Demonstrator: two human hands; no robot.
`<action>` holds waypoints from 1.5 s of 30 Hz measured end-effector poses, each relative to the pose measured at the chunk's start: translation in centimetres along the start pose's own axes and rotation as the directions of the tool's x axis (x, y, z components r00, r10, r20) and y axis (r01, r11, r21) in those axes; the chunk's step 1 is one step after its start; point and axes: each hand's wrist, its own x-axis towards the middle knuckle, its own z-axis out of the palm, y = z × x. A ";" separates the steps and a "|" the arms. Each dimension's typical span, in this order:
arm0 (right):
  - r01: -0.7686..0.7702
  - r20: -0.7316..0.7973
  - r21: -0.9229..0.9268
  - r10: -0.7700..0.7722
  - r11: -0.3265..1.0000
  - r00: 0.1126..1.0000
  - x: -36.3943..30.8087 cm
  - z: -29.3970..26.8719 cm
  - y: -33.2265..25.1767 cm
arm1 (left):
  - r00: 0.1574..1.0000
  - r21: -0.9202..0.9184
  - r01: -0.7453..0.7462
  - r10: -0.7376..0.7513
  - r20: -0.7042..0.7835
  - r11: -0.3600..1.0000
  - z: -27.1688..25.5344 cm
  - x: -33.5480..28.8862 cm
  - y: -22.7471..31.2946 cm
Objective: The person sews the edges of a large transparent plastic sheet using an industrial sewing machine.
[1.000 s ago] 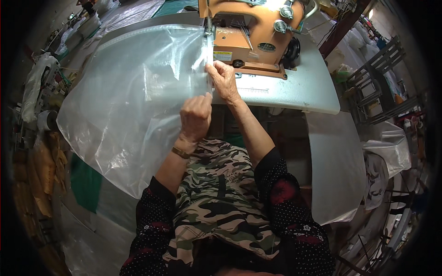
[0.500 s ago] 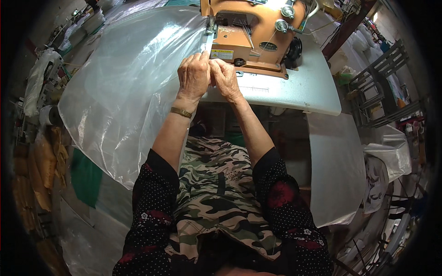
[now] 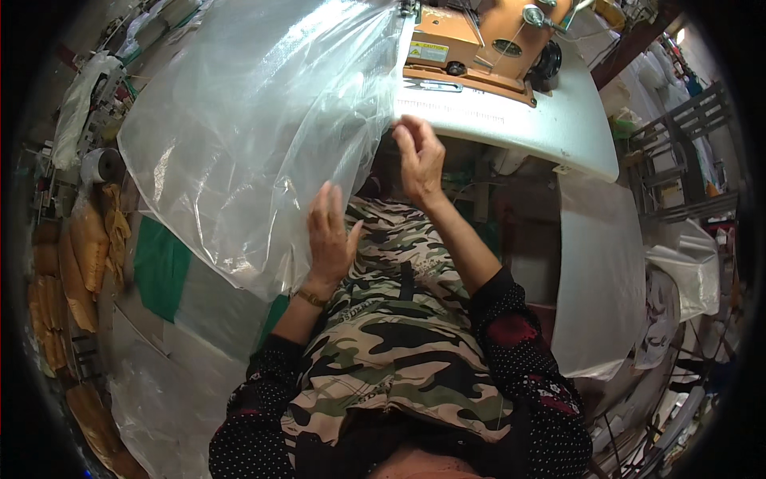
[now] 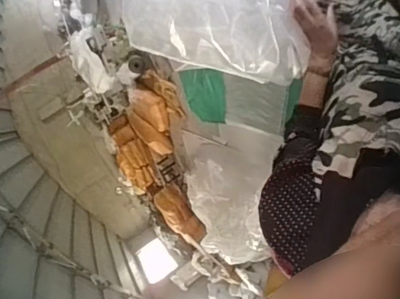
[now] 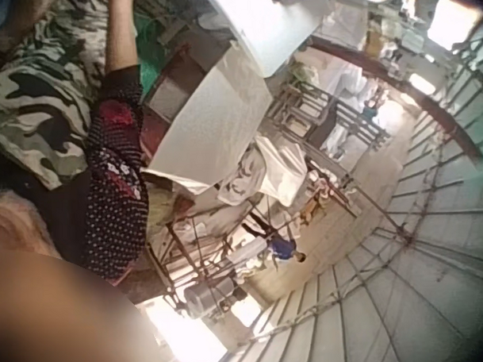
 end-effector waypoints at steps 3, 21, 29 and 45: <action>-0.208 0.083 0.170 0.197 0.963 0.977 -4.8 2.9 0.7 | 0.995 0.047 0.078 -0.075 -0.059 0.996 -0.7 -3.3 -2.4; -0.404 0.837 0.324 -0.060 0.856 0.544 -10.0 8.7 -5.3 | 0.986 0.182 0.111 -0.086 -0.140 0.977 -8.2 1.8 -15.0; -0.517 0.175 0.366 0.489 0.774 0.855 -7.1 9.4 1.4 | 0.984 0.180 0.052 -0.020 -0.177 0.982 -8.8 2.6 -16.9; -0.170 0.508 0.125 0.084 0.977 0.857 -9.6 6.9 -1.2 | 0.983 0.129 0.027 -0.003 -0.182 0.991 -9.0 4.5 -19.4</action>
